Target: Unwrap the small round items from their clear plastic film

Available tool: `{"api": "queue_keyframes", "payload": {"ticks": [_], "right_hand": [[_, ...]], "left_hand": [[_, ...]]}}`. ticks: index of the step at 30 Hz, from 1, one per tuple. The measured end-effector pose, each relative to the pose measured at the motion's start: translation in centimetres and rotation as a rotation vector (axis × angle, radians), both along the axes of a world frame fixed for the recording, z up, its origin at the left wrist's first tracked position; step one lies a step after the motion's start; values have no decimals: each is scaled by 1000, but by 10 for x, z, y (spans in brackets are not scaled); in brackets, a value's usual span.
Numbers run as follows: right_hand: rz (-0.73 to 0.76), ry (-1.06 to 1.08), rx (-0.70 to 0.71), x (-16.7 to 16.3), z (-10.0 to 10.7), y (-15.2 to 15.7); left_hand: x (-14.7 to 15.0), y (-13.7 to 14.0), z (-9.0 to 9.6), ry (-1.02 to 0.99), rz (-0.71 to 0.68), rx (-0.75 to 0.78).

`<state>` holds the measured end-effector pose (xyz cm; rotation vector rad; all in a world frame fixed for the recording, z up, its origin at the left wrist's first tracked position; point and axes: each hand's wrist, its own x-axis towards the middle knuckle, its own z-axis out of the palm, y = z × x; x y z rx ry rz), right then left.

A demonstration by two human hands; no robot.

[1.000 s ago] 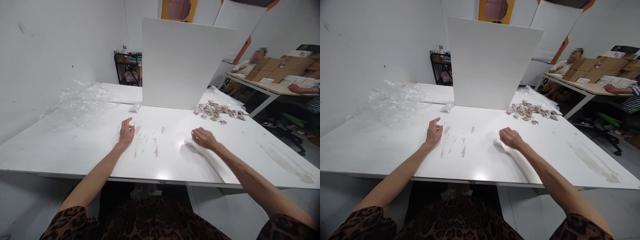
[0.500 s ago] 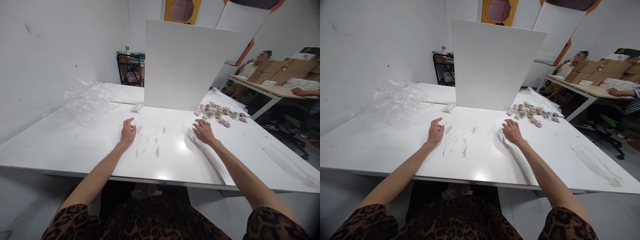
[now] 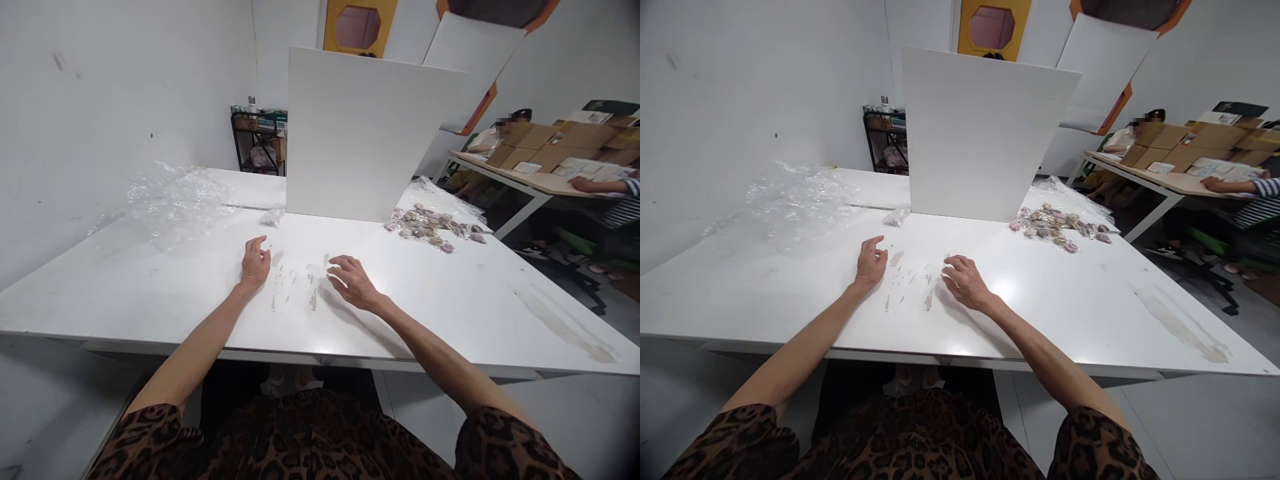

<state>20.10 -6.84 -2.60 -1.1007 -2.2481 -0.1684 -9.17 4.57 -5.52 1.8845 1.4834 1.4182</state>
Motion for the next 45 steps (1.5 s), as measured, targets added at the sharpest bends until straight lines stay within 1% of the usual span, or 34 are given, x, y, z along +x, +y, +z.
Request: {"api": "queue_keyframes", "payload": {"ticks": [6,11,15,21,26,31,33,35,38,40,42,45], "right_hand": [[75,99,-9,-41,5,5],[84,148,-39,-57,-2,14],[72,208,-36,-54,-16,22],[8,357,-29,-34,-33,36],[-53,402,-11,-21,-41,45],[-55,395,-18,-18,-42,47],[-55,382,-23,-19,-40,48],[-56,367,-19,-20,-39,48],[-54,343,-23,-24,-37,48],[-59,313,-35,-26,-36,47],[-63,268,-50,-28,-35,46],[-45,209,-66,-30,-32,42]], "left_hand": [[0,0,1,31,4,-13],[-2,1,1,31,-6,-26],[-2,0,3,23,1,-29],[0,-4,6,35,20,-40],[0,-4,4,55,20,-59],[-3,-1,-2,70,49,-61],[-3,9,-1,81,55,-78],[-3,28,5,111,67,-118],[3,66,23,150,95,-168],[11,93,36,168,106,-172],[21,120,46,232,126,-177],[35,154,52,406,180,-208]]}}
